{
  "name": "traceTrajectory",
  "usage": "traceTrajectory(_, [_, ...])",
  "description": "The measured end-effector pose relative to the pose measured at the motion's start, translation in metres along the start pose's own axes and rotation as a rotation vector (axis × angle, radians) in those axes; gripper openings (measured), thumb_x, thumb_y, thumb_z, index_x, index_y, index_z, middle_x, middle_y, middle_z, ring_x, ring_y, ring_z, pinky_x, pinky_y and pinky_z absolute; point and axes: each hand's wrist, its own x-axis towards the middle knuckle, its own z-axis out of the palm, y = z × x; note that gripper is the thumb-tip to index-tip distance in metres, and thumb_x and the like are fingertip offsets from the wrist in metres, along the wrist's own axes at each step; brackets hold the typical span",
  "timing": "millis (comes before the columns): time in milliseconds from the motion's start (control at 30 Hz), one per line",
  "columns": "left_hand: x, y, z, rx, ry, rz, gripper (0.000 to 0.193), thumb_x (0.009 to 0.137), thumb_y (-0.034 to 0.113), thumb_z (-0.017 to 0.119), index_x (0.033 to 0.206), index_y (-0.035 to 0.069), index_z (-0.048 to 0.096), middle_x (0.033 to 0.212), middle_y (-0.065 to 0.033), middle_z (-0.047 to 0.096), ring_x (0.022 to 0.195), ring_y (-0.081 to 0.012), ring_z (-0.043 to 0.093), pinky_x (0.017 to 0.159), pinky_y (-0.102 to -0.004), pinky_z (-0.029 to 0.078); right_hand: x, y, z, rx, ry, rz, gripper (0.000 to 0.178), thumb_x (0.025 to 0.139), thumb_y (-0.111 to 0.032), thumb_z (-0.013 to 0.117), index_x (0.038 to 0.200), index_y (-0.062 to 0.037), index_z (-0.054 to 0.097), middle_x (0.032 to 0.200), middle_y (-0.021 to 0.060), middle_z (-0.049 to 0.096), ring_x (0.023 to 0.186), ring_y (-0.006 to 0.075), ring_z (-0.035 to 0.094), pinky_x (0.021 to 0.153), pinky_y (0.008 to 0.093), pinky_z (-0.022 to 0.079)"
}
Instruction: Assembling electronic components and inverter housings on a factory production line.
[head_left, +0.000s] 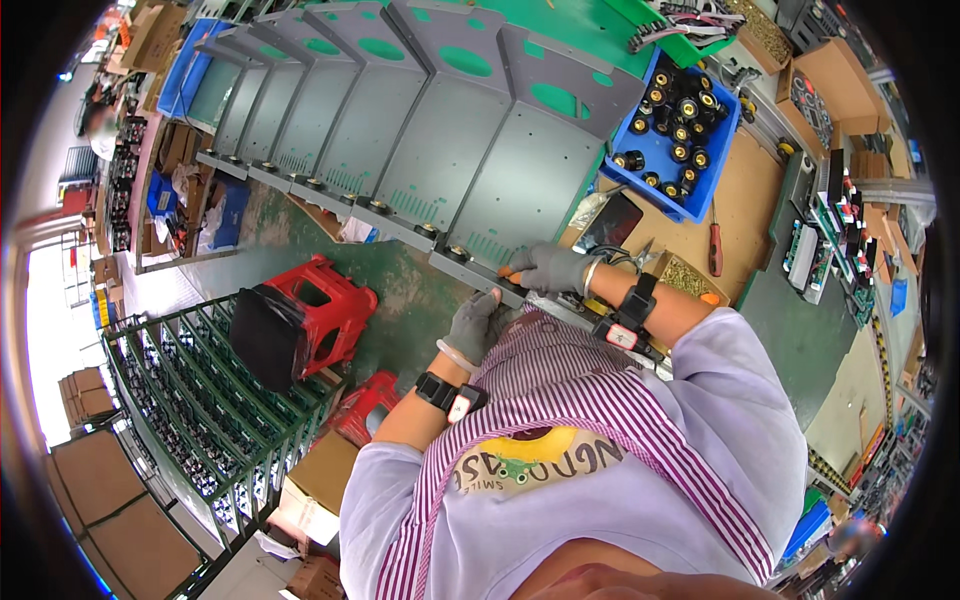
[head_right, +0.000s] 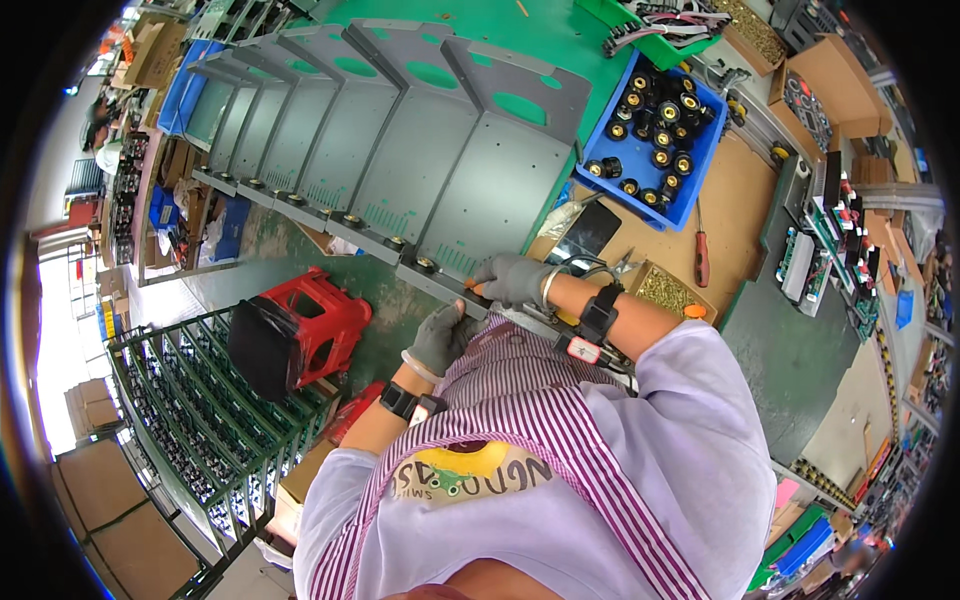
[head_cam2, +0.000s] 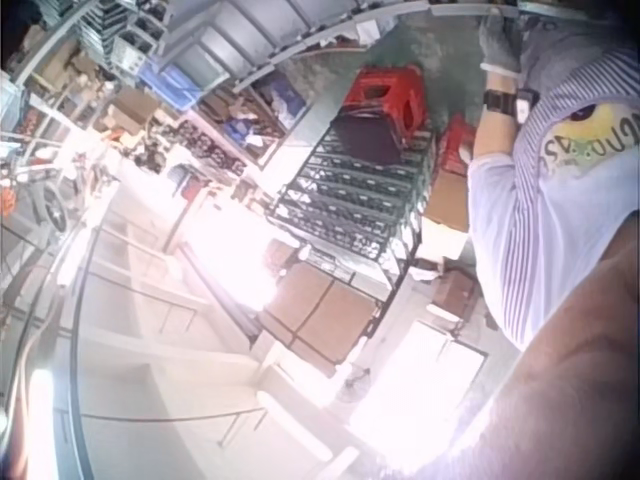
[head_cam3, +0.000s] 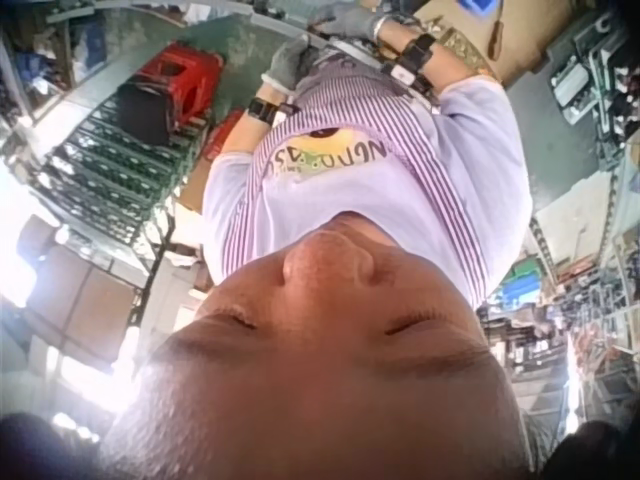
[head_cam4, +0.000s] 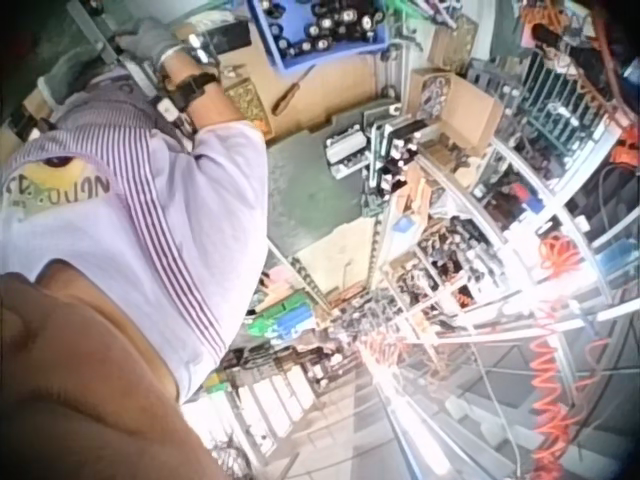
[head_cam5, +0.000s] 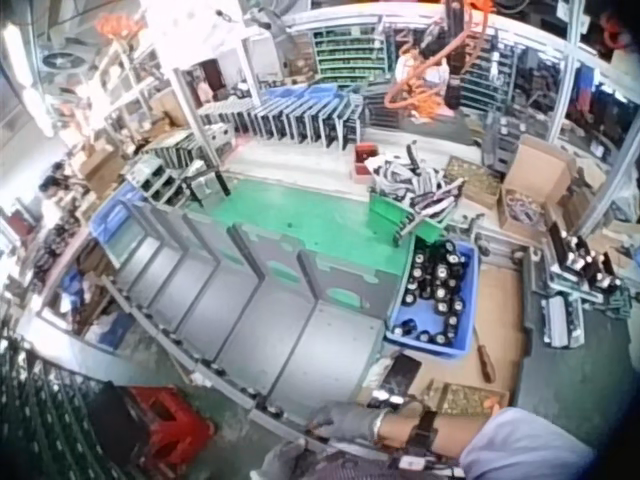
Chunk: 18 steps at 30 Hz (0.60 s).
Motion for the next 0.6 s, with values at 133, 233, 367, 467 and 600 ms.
traceTrajectory(133, [-0.007,0.002,0.004,0.073,-0.045,-0.027,0.024,0.087,0.016,0.047,0.104,-0.001,0.05,0.095,-0.0082,0.058,0.085,-0.0173,0.057,0.075,-0.0295,0.049,0.004,-0.004,-0.006,-0.504,0.086,-0.308,0.036,0.073,-0.027,0.052,0.105,-0.0147,0.059,0.082,0.0103,0.063,0.075,0.0252,0.059,0.068,0.035,0.045])
traceTrajectory(233, [-0.01,0.006,0.011,0.095,-0.031,0.019,0.021,0.085,0.015,0.052,0.102,0.004,0.053,0.093,-0.0042,0.058,0.083,-0.0138,0.056,0.073,-0.0275,0.049,0.005,-0.009,-0.011,-0.219,-0.096,-0.221,0.031,0.071,-0.017,0.048,0.101,-0.0121,0.055,0.065,0.0025,0.054,0.05,0.0107,0.049,0.047,0.0266,0.042])
traceTrajectory(367, [-0.011,0.008,0.009,0.113,-0.09,-0.037,0.031,0.086,0.017,0.049,0.111,-0.001,0.046,0.105,-0.0098,0.055,0.092,-0.0183,0.055,0.08,-0.0301,0.048,0.003,-0.009,-0.013,-0.194,-0.08,-0.272,0.033,0.069,-0.013,0.051,0.101,-0.0099,0.055,0.07,0.0038,0.056,0.053,0.0106,0.05,0.049,0.0257,0.043])
traceTrajectory(467, [-0.005,0.007,0.001,0.106,-0.186,-0.059,0.032,0.088,0.017,0.045,0.112,-0.004,0.044,0.106,-0.012,0.053,0.097,-0.0196,0.053,0.084,-0.0302,0.045,0.006,-0.007,-0.014,-0.238,-0.076,-0.29,0.032,0.067,-0.014,0.054,0.099,-0.01,0.057,0.074,0.0061,0.059,0.056,0.0134,0.054,0.052,0.0272,0.046])
traceTrajectory(600, [-0.001,0.006,-0.005,0.136,-0.162,-0.092,0.031,0.089,0.016,0.044,0.112,-0.004,0.045,0.107,-0.0124,0.053,0.098,-0.0198,0.053,0.085,-0.0298,0.044,0.014,-0.005,-0.012,-0.149,-0.1,-0.103,0.029,0.071,-0.021,0.056,0.097,-0.0079,0.059,0.073,0.0076,0.06,0.053,0.0134,0.055,0.049,0.0272,0.046])
